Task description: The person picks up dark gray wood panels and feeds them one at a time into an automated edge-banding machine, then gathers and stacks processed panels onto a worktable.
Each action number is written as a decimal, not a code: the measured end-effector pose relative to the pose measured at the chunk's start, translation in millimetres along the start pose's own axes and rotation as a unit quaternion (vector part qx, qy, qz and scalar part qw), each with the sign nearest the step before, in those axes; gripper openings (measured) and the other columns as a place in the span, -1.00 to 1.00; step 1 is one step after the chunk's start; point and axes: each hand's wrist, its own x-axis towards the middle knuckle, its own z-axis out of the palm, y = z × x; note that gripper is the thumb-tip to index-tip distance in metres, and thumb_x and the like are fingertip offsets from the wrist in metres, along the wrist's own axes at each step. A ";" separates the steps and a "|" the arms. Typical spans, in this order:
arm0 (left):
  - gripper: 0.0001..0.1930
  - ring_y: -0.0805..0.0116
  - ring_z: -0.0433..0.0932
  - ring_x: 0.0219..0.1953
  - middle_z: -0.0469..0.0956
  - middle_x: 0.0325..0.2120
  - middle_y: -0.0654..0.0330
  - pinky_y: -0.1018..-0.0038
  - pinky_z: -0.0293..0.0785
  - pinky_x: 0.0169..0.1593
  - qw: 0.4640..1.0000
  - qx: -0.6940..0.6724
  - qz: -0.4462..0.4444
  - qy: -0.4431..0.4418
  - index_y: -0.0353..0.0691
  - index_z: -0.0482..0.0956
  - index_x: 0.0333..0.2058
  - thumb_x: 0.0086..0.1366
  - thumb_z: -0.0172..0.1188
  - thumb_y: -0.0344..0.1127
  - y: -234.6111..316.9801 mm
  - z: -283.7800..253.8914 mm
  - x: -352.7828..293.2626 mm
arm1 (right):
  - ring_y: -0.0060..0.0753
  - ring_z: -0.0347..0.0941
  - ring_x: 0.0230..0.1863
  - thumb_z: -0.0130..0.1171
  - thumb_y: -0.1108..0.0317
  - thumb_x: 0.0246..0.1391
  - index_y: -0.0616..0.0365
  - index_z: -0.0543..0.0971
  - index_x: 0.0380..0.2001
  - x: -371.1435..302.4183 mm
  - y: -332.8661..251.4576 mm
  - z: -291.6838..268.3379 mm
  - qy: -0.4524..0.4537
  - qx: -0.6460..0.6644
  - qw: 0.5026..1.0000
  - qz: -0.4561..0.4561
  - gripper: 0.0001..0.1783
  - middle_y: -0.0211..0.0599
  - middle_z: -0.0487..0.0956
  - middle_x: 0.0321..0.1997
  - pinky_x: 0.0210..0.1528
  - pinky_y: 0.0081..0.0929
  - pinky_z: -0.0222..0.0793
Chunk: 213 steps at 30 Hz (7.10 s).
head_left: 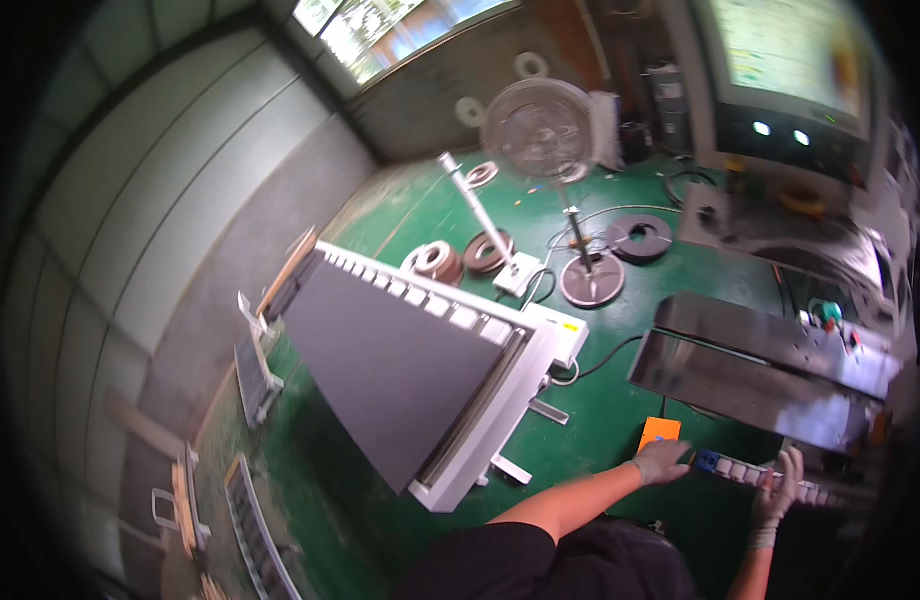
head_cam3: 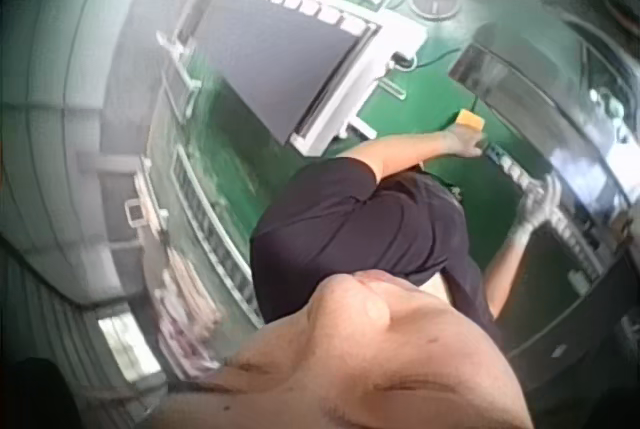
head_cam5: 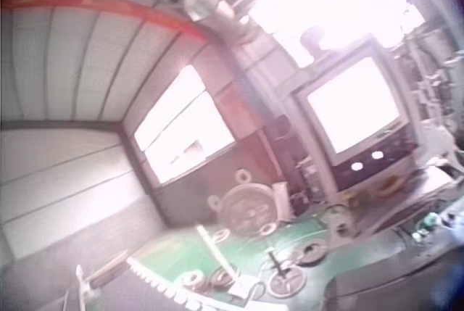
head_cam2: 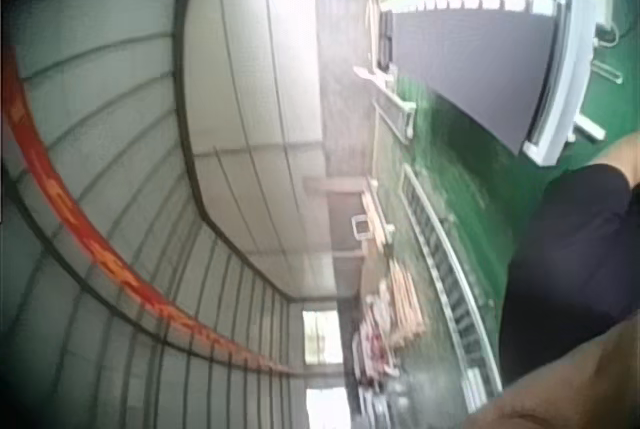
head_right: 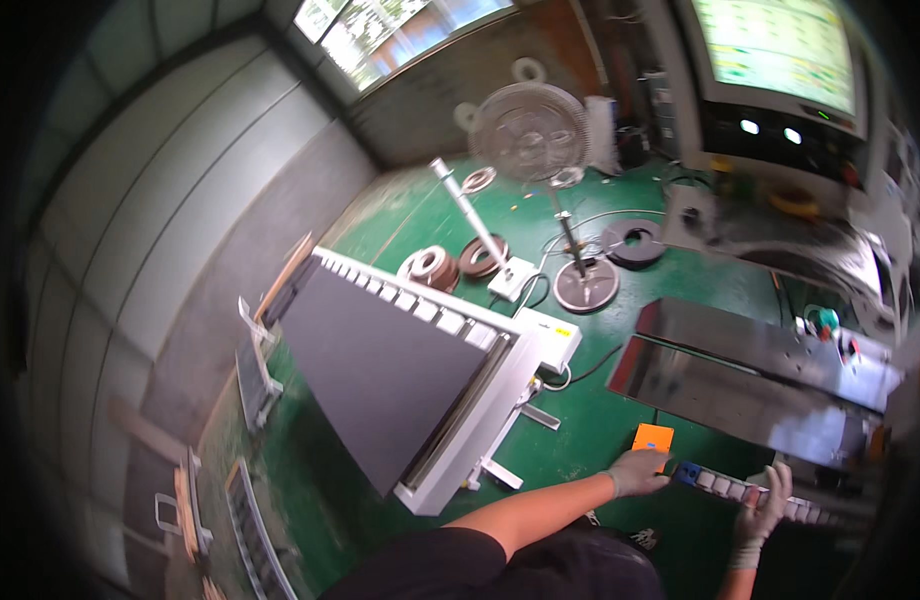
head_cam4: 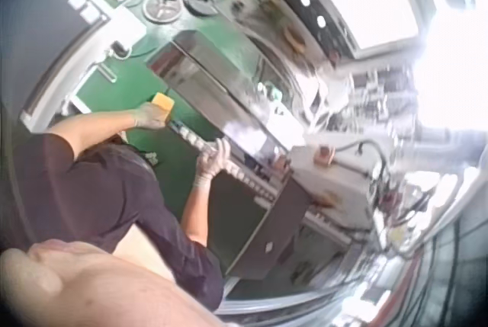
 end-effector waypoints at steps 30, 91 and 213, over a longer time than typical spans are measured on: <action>-0.52 -0.07 0.51 0.04 0.55 -0.06 -0.16 0.26 0.40 0.13 0.746 -0.388 -0.400 0.365 -0.38 0.51 -0.02 0.38 0.04 -0.02 -98.9 156.2 -360.2 | -0.03 0.58 -0.20 0.17 0.10 0.13 0.05 0.64 -0.30 -24.1 -273.2 326.1 -0.703 0.130 0.642 -0.277 -0.73 -0.17 0.65 -0.27 -0.13 -0.15 0.49; -0.54 -0.07 0.54 -0.01 0.59 -0.13 -0.14 0.21 0.43 0.09 0.637 -0.374 -0.636 0.221 -0.32 0.62 -0.20 0.37 -0.01 0.03 -1002.4 95.9 -1287.4 | -0.05 -0.07 0.51 -0.04 -0.14 0.25 0.18 0.25 0.34 -346.3 -1170.0 920.2 -0.362 -0.252 0.897 0.038 -0.23 -0.06 0.10 0.49 0.49 -0.11 -0.14; -0.55 0.20 0.54 0.04 0.58 -0.02 0.20 0.31 0.44 0.06 0.920 0.036 0.277 -0.273 -0.07 0.55 0.01 0.22 0.21 0.02 -2014.2 -1192.8 -835.6 | 0.06 0.01 0.44 -0.16 -0.37 0.03 -0.07 0.24 0.37 -193.2 -2165.1 1799.4 0.781 0.520 -0.084 0.335 -0.07 -0.19 0.16 0.45 0.46 0.17 -0.22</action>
